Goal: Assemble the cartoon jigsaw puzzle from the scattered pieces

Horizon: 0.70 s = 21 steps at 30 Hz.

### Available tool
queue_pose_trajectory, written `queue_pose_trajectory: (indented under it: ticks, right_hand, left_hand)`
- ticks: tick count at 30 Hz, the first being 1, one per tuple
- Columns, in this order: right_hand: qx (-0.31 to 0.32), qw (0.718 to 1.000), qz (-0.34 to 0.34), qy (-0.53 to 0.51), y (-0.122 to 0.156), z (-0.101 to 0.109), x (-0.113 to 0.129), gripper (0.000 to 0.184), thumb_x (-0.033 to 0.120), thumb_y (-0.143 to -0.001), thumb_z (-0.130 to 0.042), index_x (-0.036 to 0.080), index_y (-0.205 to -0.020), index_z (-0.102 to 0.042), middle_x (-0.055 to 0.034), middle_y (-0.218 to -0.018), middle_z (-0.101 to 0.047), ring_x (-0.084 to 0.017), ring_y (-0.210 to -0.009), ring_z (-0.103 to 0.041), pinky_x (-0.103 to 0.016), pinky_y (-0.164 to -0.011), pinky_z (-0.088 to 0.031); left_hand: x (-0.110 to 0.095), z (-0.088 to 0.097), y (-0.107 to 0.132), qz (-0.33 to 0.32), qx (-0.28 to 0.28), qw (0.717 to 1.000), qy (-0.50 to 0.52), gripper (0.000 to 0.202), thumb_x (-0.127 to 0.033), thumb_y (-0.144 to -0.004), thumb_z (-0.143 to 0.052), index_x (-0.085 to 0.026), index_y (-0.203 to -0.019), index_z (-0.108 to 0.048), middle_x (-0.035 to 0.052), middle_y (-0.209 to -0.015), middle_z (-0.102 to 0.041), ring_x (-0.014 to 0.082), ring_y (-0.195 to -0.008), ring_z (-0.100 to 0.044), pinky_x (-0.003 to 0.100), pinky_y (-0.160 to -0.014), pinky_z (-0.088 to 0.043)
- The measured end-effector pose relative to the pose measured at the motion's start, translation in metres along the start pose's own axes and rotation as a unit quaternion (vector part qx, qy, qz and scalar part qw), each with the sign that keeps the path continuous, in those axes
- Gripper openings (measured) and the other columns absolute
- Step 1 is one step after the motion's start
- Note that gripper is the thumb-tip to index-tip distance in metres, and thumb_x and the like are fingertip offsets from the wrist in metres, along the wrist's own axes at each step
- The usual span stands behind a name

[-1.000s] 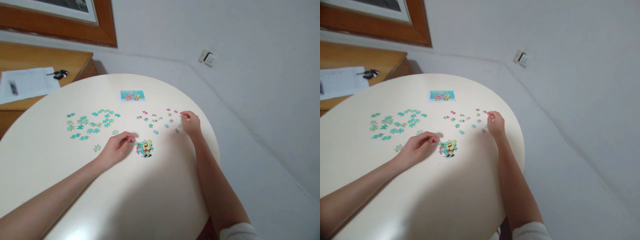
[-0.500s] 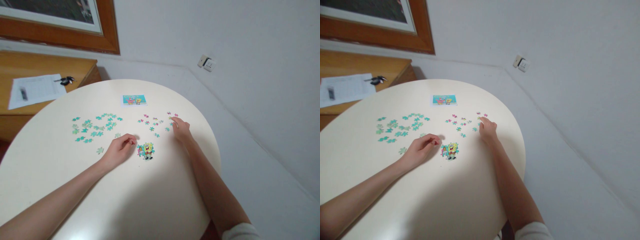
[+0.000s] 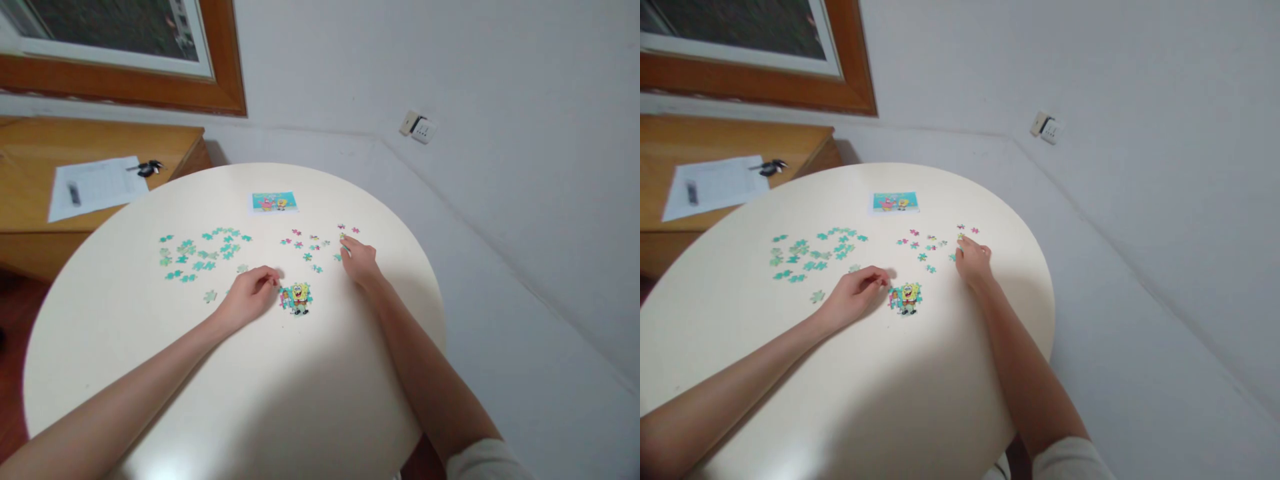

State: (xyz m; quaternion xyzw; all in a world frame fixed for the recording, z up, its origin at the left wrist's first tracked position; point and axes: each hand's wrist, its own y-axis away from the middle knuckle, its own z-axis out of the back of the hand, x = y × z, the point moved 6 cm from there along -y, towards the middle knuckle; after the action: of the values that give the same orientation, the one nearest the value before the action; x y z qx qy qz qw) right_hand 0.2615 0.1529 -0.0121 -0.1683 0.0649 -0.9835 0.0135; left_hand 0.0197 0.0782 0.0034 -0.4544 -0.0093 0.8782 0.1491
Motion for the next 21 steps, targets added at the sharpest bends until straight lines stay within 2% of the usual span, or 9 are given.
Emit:
queue_pose_trajectory:
  ticks: [8, 16, 21]
  right_hand:
    - [-0.015, 1.000, -0.005, -0.025, -0.0004, -0.0029, -0.0008, 0.038, 0.018, -0.089, -0.037, 0.020, -0.118, -0.061, -0.0103, -0.139, -0.053, -0.019, -0.129, -0.047, -0.043, -0.106, -0.028]
    - [-0.075, 0.995, 0.007, -0.069, 0.0010, 0.0001, -0.0009, 0.040, 0.013, -0.087, -0.036, 0.020, -0.115, -0.063, -0.0093, -0.133, -0.059, -0.019, -0.125, -0.051, -0.044, -0.106, -0.031]
    - [-0.121, 0.989, 0.011, -0.088, 0.0013, 0.0038, -0.0067, 0.041, 0.010, -0.084, -0.037, 0.020, -0.112, -0.066, -0.0095, -0.128, -0.062, -0.020, -0.119, -0.056, -0.046, -0.106, -0.033]
  left_hand:
    - [0.0006, -0.0043, -0.0021, -0.008, 0.002, 1.000, -0.026, 0.025, -0.023, -0.077, -0.039, -0.016, -0.080, -0.063, 0.0052, -0.076, -0.068, 0.0185, -0.072, -0.062, 0.029, -0.068, -0.047]
    - [0.0023, -0.0084, -0.0045, -0.038, -0.010, 0.996, -0.080, 0.026, -0.022, -0.079, -0.042, -0.016, -0.085, -0.067, 0.0088, -0.092, -0.072, 0.0221, -0.086, -0.064, 0.036, -0.082, -0.048]
    - [0.0047, -0.0086, -0.0043, -0.030, -0.013, 0.997, -0.068, 0.026, -0.025, -0.080, -0.043, -0.017, -0.083, -0.067, 0.0086, -0.089, -0.072, 0.0223, -0.085, -0.064, 0.036, -0.081, -0.048]
